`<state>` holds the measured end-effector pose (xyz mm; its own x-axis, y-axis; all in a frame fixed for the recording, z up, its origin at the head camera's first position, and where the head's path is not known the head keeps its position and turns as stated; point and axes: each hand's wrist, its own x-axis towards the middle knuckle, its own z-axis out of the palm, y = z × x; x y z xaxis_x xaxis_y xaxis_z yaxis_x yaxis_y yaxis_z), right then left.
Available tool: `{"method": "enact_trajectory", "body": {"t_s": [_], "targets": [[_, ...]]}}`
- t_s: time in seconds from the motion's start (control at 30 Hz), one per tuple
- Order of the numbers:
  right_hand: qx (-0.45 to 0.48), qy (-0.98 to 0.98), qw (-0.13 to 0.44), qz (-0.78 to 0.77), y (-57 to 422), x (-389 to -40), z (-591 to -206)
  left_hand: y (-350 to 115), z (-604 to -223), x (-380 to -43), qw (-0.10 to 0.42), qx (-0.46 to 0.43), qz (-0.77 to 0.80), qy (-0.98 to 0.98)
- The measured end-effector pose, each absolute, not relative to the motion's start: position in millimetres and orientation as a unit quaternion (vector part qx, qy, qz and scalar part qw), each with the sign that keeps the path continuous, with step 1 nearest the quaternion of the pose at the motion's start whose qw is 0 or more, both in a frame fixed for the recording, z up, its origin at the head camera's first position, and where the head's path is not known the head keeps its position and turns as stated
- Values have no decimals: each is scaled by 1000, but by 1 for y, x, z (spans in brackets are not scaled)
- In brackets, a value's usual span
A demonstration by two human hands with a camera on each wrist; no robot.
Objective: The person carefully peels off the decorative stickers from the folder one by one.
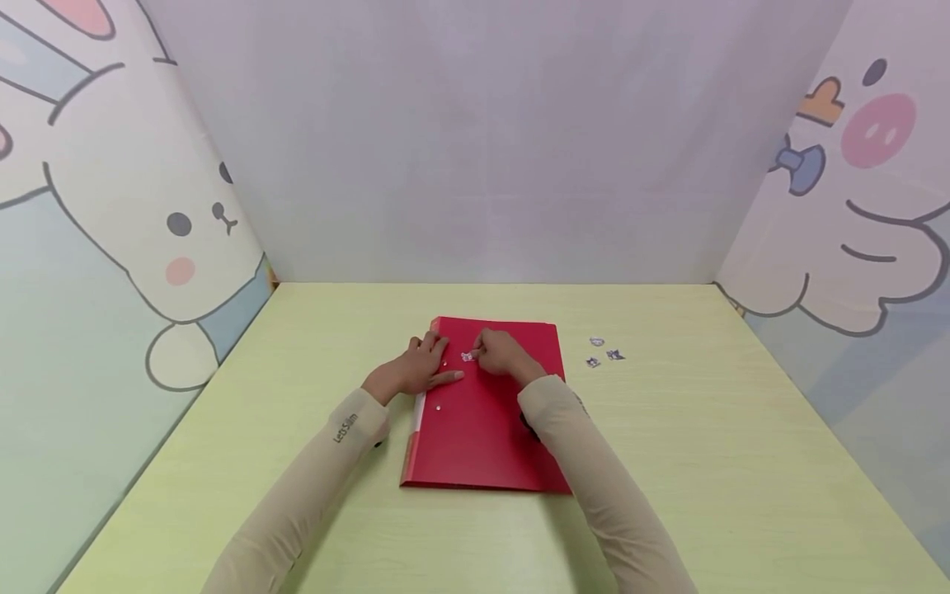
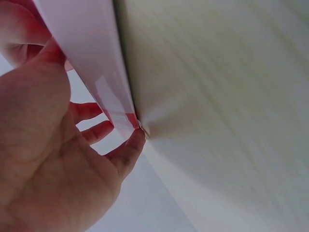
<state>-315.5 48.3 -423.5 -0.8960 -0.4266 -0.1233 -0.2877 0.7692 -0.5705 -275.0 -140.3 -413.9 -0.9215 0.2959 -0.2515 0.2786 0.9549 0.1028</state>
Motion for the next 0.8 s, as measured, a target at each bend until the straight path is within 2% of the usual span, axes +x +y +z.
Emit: {"method": "enact_trajectory", "body": {"t_s": [0.8], "targets": [[-215, 927, 127, -279, 53, -317, -426, -138, -411, -271, 133, 141, 32, 980]]}}
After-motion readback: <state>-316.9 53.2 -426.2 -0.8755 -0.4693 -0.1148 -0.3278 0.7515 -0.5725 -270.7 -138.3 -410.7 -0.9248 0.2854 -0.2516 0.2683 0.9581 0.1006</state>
